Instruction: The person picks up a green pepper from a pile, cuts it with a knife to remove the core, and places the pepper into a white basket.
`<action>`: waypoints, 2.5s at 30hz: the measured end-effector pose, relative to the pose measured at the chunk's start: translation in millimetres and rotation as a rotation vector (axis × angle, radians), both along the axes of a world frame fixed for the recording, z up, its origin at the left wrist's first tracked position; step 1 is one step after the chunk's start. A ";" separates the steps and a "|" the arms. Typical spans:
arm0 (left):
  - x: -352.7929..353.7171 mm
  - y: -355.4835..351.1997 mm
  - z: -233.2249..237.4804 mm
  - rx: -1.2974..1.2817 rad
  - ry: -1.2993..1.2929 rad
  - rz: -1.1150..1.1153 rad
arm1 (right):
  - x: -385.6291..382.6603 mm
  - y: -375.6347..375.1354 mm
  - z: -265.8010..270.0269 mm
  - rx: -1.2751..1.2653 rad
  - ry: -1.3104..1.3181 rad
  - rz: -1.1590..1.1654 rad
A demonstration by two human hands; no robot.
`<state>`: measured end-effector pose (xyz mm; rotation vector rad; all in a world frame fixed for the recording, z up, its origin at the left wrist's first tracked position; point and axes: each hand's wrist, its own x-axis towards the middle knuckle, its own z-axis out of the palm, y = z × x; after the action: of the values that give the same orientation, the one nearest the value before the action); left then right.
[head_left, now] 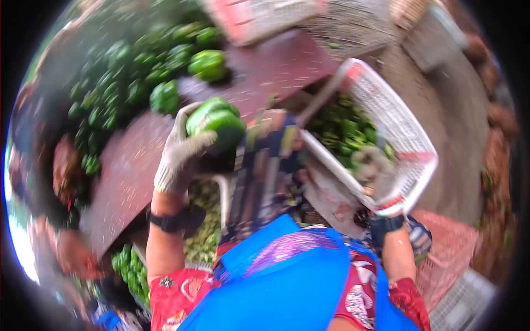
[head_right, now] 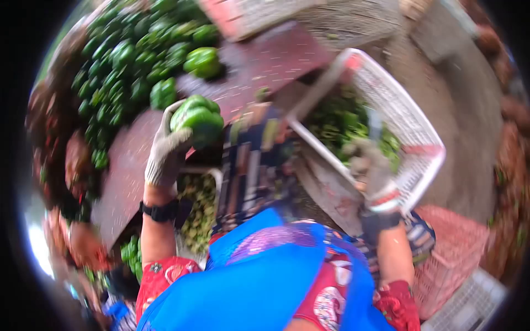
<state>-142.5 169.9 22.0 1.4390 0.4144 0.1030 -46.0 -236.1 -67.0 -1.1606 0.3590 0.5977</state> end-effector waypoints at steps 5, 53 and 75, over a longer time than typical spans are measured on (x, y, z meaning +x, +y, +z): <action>82.5 -148.4 2.7 0.219 0.033 -0.542 | -5.8 22.1 22.1 0.391 0.108 0.033; 134.7 -253.8 -85.9 0.712 -0.072 -0.464 | 12.2 -5.5 -39.8 -1.258 -0.522 0.424; 136.3 -233.3 -76.4 0.364 -0.047 -0.707 | 27.7 -36.9 5.9 0.044 -0.277 0.111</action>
<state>-6.2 -63.4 -54.3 1.8615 -0.1784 -0.3748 -18.3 -273.0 -61.0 -1.2078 0.0453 0.5295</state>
